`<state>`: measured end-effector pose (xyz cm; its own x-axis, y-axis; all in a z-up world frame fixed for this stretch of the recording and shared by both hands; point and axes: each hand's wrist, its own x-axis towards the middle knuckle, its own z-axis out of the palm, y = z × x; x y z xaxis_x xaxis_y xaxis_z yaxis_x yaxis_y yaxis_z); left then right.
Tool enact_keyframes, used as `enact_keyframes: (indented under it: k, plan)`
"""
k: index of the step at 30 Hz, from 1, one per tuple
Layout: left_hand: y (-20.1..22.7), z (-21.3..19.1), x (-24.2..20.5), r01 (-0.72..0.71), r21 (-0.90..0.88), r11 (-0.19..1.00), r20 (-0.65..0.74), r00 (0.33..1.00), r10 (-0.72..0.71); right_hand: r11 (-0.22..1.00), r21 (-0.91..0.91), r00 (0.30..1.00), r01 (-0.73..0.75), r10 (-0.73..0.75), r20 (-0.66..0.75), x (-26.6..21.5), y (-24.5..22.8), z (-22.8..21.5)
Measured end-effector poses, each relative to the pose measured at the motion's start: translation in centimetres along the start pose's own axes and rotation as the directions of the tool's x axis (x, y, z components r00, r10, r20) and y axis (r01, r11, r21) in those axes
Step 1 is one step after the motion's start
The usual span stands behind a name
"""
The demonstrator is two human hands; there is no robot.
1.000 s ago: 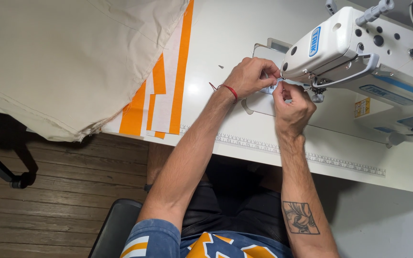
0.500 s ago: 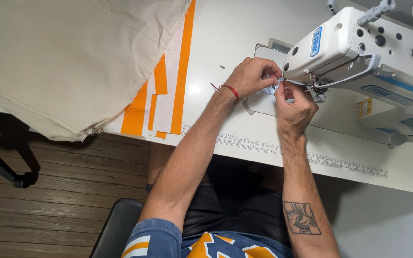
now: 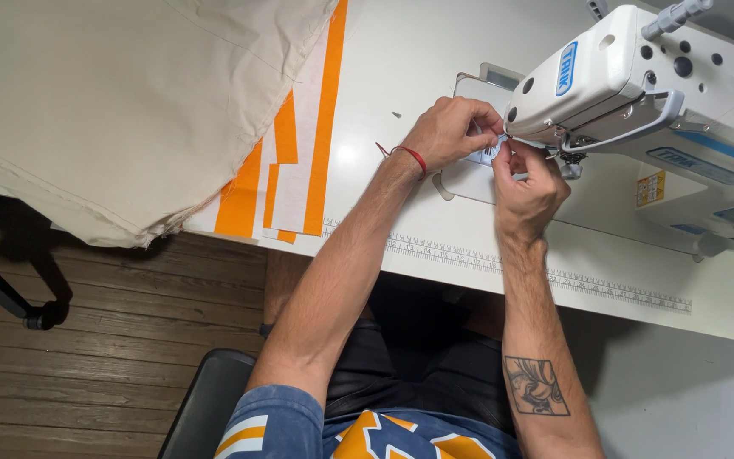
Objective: The person threads an orange spool of thread through the tension discs and guides of a sewing machine, then pulls the thread through the needle eye. They then attempt to thread the bobbin area, pulling the thread through the take-up lever and under the presser foot.
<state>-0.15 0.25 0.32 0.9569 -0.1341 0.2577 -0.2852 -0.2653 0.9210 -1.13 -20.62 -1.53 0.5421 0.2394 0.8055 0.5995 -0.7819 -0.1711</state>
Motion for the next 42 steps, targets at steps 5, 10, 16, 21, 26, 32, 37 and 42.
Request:
enact_keyframes:
  k: [5,10,16,21,26,32,37,42]
  plan:
    - [0.0,0.1,0.1,0.002,-0.004,1.0,0.003,1.0,-0.002,1.0,-0.001,1.0,0.004,-0.004,0.004,0.2,-0.1,0.1]
    - [0.1,0.0,0.0,-0.002,-0.005,1.0,0.008,1.0,0.002,1.0,-0.008,1.0,-0.013,0.013,-0.003,0.1,-0.2,-0.1]
    - [0.2,0.1,0.1,0.01,-0.008,1.0,-0.001,1.0,-0.01,1.0,-0.02,1.0,-0.018,0.018,0.002,0.2,-0.4,-0.3]
    - [0.6,-0.3,-0.3,0.006,-0.017,1.0,0.017,1.0,-0.006,0.998,-0.005,0.997,-0.062,0.062,0.036,0.1,-0.2,-0.4]
    - [0.7,-0.9,-0.7,0.022,-0.028,0.999,0.053,0.998,-0.02,0.996,0.048,0.995,-0.079,0.075,0.07,0.0,-0.7,-0.6]
    - [2.2,-1.3,-1.1,0.037,-0.066,0.997,0.057,0.998,-0.033,0.991,0.111,0.993,-0.075,0.064,0.103,0.2,-1.3,-1.1]
    - [1.1,-0.9,-0.6,0.026,-0.096,0.995,0.068,0.997,-0.02,0.98,0.184,0.987,-0.082,0.054,0.148,0.4,-1.7,-1.5]
    - [1.1,-1.2,-0.8,0.006,-0.122,0.993,0.077,0.997,0.003,0.972,0.221,0.986,-0.075,0.039,0.163,0.6,-1.3,-1.4]
